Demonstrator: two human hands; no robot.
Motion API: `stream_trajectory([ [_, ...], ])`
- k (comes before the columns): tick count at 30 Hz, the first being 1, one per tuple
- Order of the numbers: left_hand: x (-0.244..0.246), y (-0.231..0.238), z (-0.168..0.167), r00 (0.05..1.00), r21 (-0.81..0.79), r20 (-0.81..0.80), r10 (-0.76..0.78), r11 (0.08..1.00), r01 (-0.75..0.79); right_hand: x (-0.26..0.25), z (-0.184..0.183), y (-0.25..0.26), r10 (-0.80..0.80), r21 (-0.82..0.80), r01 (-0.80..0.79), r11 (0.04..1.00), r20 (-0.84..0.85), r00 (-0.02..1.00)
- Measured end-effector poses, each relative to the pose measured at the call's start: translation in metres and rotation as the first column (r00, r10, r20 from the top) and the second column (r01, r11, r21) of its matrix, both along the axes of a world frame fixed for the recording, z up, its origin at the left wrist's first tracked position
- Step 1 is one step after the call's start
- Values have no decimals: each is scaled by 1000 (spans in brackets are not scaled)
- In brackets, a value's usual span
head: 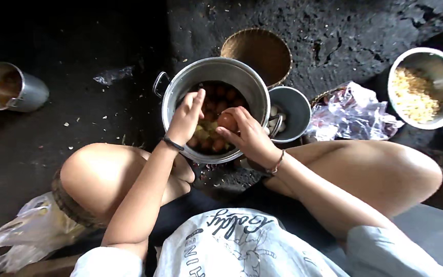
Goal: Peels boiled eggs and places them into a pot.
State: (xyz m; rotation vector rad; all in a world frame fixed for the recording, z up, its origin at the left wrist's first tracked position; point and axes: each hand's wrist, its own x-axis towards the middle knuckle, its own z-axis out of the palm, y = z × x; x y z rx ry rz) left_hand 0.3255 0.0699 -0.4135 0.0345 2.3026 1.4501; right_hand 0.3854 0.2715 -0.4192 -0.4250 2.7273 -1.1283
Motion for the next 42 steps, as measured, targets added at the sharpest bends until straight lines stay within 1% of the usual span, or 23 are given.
stream_trajectory([
  [1, -2, -5, 3, 999, 23, -21, 45, 999, -44, 5, -4, -2, 45, 63, -47, 997, 27, 999],
  [3, -3, -10, 7, 996, 52, -28, 82, 995, -81, 13, -15, -8, 164, 210, -218, 953, 247, 955],
  [4, -2, -9, 7, 996, 54, -33, 77, 996, -75, 12, -20, -9, 168, 209, -251, 945, 347, 923],
  [5, 0, -8, 6, 998, 51, -33, 53, 997, -51, 10, -22, -7, 135, 145, -207, 968, 393, 909],
  [7, 6, -5, 2, 998, 73, -12, -55, 996, 56, 3, -17, 2, 24, -115, 31, 993, 447, 894],
  [9, 12, 0, -4, 981, 139, -15, -195, 971, 195, -3, -7, 9, 15, -402, 262, 877, 570, 822],
  [11, 15, 9, -8, 957, 208, -78, -278, 935, 289, -8, 3, 9, 36, -530, 445, 722, 670, 741],
  [13, 20, 16, -11, 953, 256, -154, -262, 921, 294, -6, 9, 5, 17, -552, 497, 670, 680, 733],
  [14, 21, 18, -10, 954, 280, -172, -244, 917, 285, -4, 10, 6, 24, -564, 466, 682, 654, 756],
  [16, 22, 18, -10, 966, 362, -170, -195, 899, 245, 0, 12, 12, 70, -588, 306, 749, 529, 846],
  [17, 22, 17, -8, 972, 390, -156, -175, 893, 224, -1, 13, 13, 93, -575, 186, 796, 420, 903],
  [19, 22, 14, -5, 981, 413, -108, -158, 891, 189, -6, 14, 12, 130, -443, -46, 895, 162, 978],
  [21, 21, 12, -4, 977, 342, -97, -190, 916, 211, -5, 14, 8, 124, -309, -110, 945, 27, 992],
  [24, 13, 6, -5, 983, 109, -112, -145, 982, 157, 1, 14, 6, 49, -200, -43, 979, 23, 999],
  [27, -1, -10, -5, 984, 165, -159, 76, 985, -50, 21, 6, -5, 78, -8, -78, 997, 16, 997],
  [29, -5, -16, -1, 968, 238, -162, 191, 960, -150, 36, -11, -18, 173, 169, -188, 968, 96, 980],
  [30, -4, -16, 1, 964, 255, -160, 210, 953, -166, 39, -17, -21, 188, 206, -216, 954, 150, 971],
  [32, -3, -13, 2, 970, 251, -162, 182, 958, -137, 32, -15, -16, 131, 101, -152, 983, 190, 973],
  [34, 4, -9, 1, 984, 201, -167, 57, 979, -23, 19, 0, -4, 53, -179, 10, 984, 345, 937],
  [36, 11, -3, 0, 976, 172, -177, -129, 972, 160, 9, 14, 5, 63, -445, 228, 866, 549, 834],
  [37, 15, 2, -3, 955, 194, -212, -210, 948, 251, 6, 19, 8, 87, -521, 324, 790, 617, 782],
  [40, 29, 17, -3, 910, 299, -315, -268, 882, 364, 4, 26, 6, 50, -556, 511, 655, 707, 705],
  [42, 36, 21, 3, 910, 332, -348, -224, 878, 344, 7, 29, 6, 44, -595, 440, 673, 625, 779],
])
